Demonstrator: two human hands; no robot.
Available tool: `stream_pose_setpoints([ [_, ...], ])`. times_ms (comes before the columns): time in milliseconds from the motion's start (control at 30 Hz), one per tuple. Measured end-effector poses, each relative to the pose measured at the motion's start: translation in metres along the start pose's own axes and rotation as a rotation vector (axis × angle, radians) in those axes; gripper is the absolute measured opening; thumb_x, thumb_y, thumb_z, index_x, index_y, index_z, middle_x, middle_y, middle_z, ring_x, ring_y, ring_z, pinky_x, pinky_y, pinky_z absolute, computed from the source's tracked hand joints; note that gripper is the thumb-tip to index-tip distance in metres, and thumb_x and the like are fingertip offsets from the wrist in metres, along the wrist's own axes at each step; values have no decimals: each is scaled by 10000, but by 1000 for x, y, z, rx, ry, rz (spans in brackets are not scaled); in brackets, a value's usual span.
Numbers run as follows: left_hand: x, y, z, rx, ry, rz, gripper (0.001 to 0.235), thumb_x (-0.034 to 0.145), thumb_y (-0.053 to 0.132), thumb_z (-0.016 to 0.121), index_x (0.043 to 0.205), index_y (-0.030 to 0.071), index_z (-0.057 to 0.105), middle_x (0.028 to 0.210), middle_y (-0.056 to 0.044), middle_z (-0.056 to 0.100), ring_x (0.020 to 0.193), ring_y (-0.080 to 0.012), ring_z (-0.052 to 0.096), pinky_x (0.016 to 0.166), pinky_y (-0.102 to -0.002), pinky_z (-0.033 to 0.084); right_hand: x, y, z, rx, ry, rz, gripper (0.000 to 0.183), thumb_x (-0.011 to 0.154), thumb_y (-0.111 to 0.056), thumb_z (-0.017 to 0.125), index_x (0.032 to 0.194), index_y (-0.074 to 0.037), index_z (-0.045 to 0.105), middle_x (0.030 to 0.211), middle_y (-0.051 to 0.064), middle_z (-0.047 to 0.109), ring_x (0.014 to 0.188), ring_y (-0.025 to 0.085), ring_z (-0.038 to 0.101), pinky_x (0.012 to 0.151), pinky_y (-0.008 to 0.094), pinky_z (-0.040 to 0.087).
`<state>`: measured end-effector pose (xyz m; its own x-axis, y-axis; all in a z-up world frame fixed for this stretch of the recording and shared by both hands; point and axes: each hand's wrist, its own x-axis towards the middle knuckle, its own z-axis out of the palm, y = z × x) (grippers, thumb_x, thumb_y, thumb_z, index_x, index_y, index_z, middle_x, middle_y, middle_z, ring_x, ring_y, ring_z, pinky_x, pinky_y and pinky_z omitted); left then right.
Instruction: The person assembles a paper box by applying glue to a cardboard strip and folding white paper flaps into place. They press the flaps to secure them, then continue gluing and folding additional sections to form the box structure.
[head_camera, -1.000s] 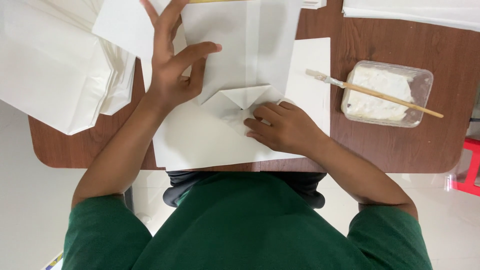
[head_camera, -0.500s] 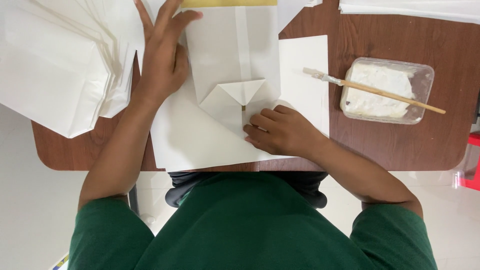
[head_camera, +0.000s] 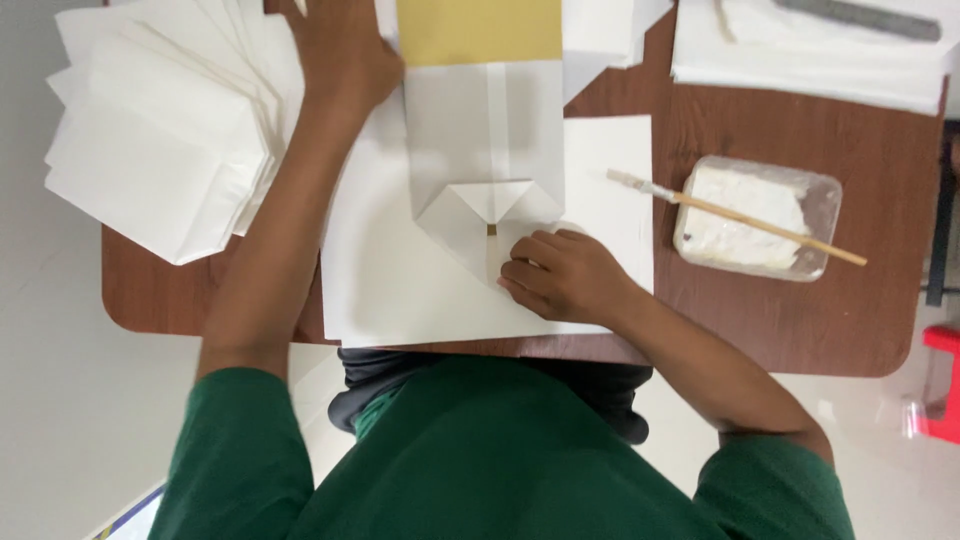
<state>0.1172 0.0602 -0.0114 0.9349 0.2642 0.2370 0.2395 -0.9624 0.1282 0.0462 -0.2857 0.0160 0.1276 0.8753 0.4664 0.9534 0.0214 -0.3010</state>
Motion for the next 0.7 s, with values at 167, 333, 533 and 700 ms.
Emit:
stream_pose_setpoints([
  [167,27,-11,2,-177,-28,10,702,666,80,608,1364,119,544,1119,-119,603,1034,-422,533,758,-604,402,2,1,-5,32,2,39,104,973,-94,721,902,-26,685,897,81,609,663,217,575,534,337,441],
  [333,32,-24,-3,-269,-189,14,407,785,205,626,1175,250,734,954,-45,588,992,-349,518,822,-536,370,0,2,-3,23,20,41,99,959,-92,740,901,-18,708,952,95,628,751,229,630,578,334,477],
  [533,22,7,-44,-142,257,235,206,869,163,791,1068,187,740,980,-5,604,908,-303,596,721,-492,364,6,0,-5,34,75,133,279,944,-159,782,1169,-27,682,1173,208,636,1041,387,649,867,478,561],
  [700,10,46,-122,52,802,381,221,949,-67,608,1071,78,721,837,-40,605,711,-293,518,872,-448,406,13,0,-11,-42,-18,309,495,1002,-323,697,1373,-45,522,1553,230,436,1404,431,497,1120,543,456],
])
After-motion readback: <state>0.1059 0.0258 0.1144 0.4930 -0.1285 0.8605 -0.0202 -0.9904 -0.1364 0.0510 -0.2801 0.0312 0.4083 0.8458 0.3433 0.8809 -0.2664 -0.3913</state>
